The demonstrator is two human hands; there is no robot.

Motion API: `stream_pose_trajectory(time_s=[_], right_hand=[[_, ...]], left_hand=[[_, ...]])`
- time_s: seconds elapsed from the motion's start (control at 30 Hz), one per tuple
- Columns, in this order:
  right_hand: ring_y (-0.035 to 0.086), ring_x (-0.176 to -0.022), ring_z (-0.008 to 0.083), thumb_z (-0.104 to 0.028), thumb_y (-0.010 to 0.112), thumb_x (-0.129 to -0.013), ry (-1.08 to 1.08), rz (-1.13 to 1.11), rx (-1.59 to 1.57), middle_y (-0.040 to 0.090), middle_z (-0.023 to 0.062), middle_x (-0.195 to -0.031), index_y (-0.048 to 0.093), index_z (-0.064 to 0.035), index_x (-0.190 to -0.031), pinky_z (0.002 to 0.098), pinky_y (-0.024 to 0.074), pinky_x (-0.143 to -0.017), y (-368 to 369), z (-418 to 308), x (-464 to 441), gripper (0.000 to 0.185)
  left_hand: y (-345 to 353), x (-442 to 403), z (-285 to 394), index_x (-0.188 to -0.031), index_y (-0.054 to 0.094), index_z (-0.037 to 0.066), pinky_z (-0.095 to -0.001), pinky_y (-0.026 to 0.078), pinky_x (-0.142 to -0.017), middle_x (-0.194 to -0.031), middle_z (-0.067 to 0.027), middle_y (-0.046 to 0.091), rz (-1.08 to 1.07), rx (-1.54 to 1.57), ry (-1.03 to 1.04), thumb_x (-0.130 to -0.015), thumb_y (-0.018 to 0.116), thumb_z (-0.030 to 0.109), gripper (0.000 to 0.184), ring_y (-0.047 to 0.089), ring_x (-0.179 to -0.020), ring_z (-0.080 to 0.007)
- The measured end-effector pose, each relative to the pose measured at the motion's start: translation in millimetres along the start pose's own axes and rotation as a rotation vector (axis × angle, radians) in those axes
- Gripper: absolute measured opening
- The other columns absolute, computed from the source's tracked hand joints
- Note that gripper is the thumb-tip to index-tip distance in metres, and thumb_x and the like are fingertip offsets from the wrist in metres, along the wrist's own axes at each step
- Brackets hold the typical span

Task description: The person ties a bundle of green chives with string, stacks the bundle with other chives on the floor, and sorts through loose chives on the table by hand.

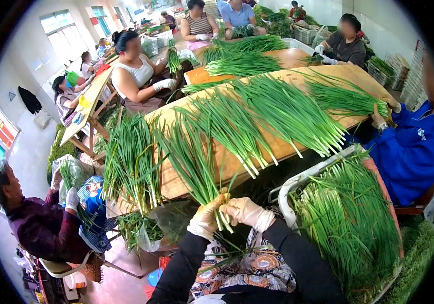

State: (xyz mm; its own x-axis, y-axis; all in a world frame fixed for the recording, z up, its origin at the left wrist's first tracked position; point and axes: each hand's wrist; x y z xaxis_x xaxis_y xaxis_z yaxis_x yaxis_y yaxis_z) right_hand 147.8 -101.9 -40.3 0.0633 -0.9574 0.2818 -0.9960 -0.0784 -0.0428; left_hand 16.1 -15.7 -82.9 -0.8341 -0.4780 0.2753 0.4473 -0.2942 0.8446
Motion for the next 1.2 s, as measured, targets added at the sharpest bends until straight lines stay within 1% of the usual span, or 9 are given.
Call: stream_pose_trajectory(time_s=[0.2, 0.27, 0.37, 0.43, 0.6, 0.67, 0.83, 1.0, 1.2], right_hand=[[0.054, -0.051, 0.0171, -0.016, 0.046, -0.084, -0.444, 0.474, 0.172, 0.057, 0.0065, -0.064, 0.056, -0.0032, -0.077, 0.0278, 0.0433, -0.049, 26.6, 44.0, 12.3, 0.018], [0.055, -0.051, 0.0159, -0.023, 0.045, -0.085, 0.121, 0.137, -0.096, 0.059, 0.006, -0.062, 0.059, -0.0032, -0.075, 0.0279, 0.0442, -0.053, 27.3, 44.9, 33.0, 0.027], [0.059, -0.059, 0.0134, -0.044, 0.044, -0.083, 0.494, -0.766, 0.919, 0.062, 0.0036, -0.063, 0.061, -0.0043, -0.074, 0.0287, 0.0462, -0.059, 18.9, 11.7, 36.4, 0.044], [0.058, -0.057, 0.0148, -0.03, 0.045, -0.083, -0.139, -0.243, 1.106, 0.06, 0.0029, -0.066, 0.063, -0.0112, -0.082, 0.0276, 0.046, -0.055, -8.2, 19.9, 16.2, 0.026], [0.058, -0.077, 0.0234, -0.038, 0.048, -0.082, -0.484, 0.682, 0.823, 0.06, 0.0133, -0.084, 0.06, -0.0102, -0.089, 0.0349, 0.0446, -0.068, -67.9, -68.6, -80.5, 0.031], [0.057, -0.084, 0.0258, -0.034, 0.049, -0.083, -0.088, 0.604, 0.171, 0.059, 0.0167, -0.089, 0.059, -0.0084, -0.09, 0.0342, 0.0447, -0.072, -90.9, -70.5, -141.7, 0.028], [0.058, -0.084, 0.0281, -0.014, 0.048, -0.079, -0.165, 0.583, 1.397, 0.058, 0.0147, -0.087, 0.06, -0.0079, -0.085, 0.0363, 0.0465, -0.075, -101.4, -63.7, -186.1, 0.015], [0.052, -0.064, 0.0125, -0.023, 0.05, -0.085, -0.555, 0.777, 0.07, 0.055, 0.0026, -0.071, 0.059, -0.0078, -0.083, 0.0261, 0.0425, -0.057, -125.0, -98.5, -197.0, 0.018], [0.051, -0.062, 0.0064, -0.023, 0.051, -0.086, -0.609, 0.438, 0.091, 0.059, 0.0023, -0.08, 0.054, -0.0086, -0.093, 0.0209, 0.0433, -0.058, -73.1, -162.0, -45.4, 0.016]], left_hand=[[32.6, 10.6, 14.4, -0.105, 0.05, 0.0, -0.0294, 0.05, -0.066, -0.082, -0.0047, 0.058, 0.245, -0.204, 0.264, -0.074, 0.065, 0.01, 0.036, 0.057, -0.071, -0.0153], [23.4, 6.7, 37.8, -0.105, 0.049, -0.001, -0.0284, 0.05, -0.067, -0.083, -0.0053, 0.057, 0.111, -0.226, 0.331, -0.075, 0.061, 0.007, 0.034, 0.057, -0.071, -0.0151], [10.8, 8.8, 70.8, -0.11, 0.047, -0.002, -0.0272, 0.05, -0.068, -0.085, -0.006, 0.057, 0.093, -0.148, 0.255, -0.075, 0.059, 0.005, 0.038, 0.057, -0.072, -0.0153], [10.7, 14.0, 75.4, -0.109, 0.047, -0.002, -0.0256, 0.051, -0.066, -0.088, -0.0078, 0.059, 0.065, -0.029, 0.22, -0.076, 0.059, 0.004, 0.036, 0.057, -0.071, -0.0141], [-0.9, 19.5, 57.6, -0.107, 0.048, -0.003, -0.0229, 0.052, -0.06, -0.092, -0.0118, 0.061, 0.106, 0.017, 0.181, -0.078, 0.058, 0.006, 0.032, 0.059, -0.067, -0.0133], [-11.8, 20.1, 48.3, -0.111, 0.047, 0.0, -0.0232, 0.051, -0.06, -0.092, -0.0065, 0.06, 0.097, -0.014, 0.113, -0.08, 0.056, 0.008, 0.034, 0.057, -0.066, -0.0115], [-7.3, 35.2, 40.9, -0.116, 0.044, -0.001, -0.023, 0.05, -0.061, -0.089, -0.005, 0.058, 0.052, 0.004, 0.026, -0.081, 0.057, 0.011, 0.04, 0.056, -0.066, -0.0097], [-11.4, 41.1, 38.6, -0.119, 0.042, -0.002, -0.0204, 0.046, -0.059, -0.078, -0.0021, 0.054, 0.081, -0.041, 0.005, -0.081, 0.056, 0.008, 0.042, 0.051, -0.067, -0.0083], [-8.5, 35.8, 34.9, -0.117, 0.047, 0.003, -0.0197, 0.042, -0.049, -0.07, 0.0006, 0.052, 0.142, -0.162, -0.019, -0.079, 0.058, 0.009, 0.041, 0.048, -0.052, -0.0097]])
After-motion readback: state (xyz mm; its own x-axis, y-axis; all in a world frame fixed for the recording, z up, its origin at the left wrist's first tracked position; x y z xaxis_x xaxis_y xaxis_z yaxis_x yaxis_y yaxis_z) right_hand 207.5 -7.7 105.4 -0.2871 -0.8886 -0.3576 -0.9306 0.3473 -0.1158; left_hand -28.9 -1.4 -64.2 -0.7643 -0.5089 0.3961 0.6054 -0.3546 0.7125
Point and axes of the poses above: each hand's wrist, its own x-axis away from the middle knuckle, its own y-axis out of the palm, z = x × y
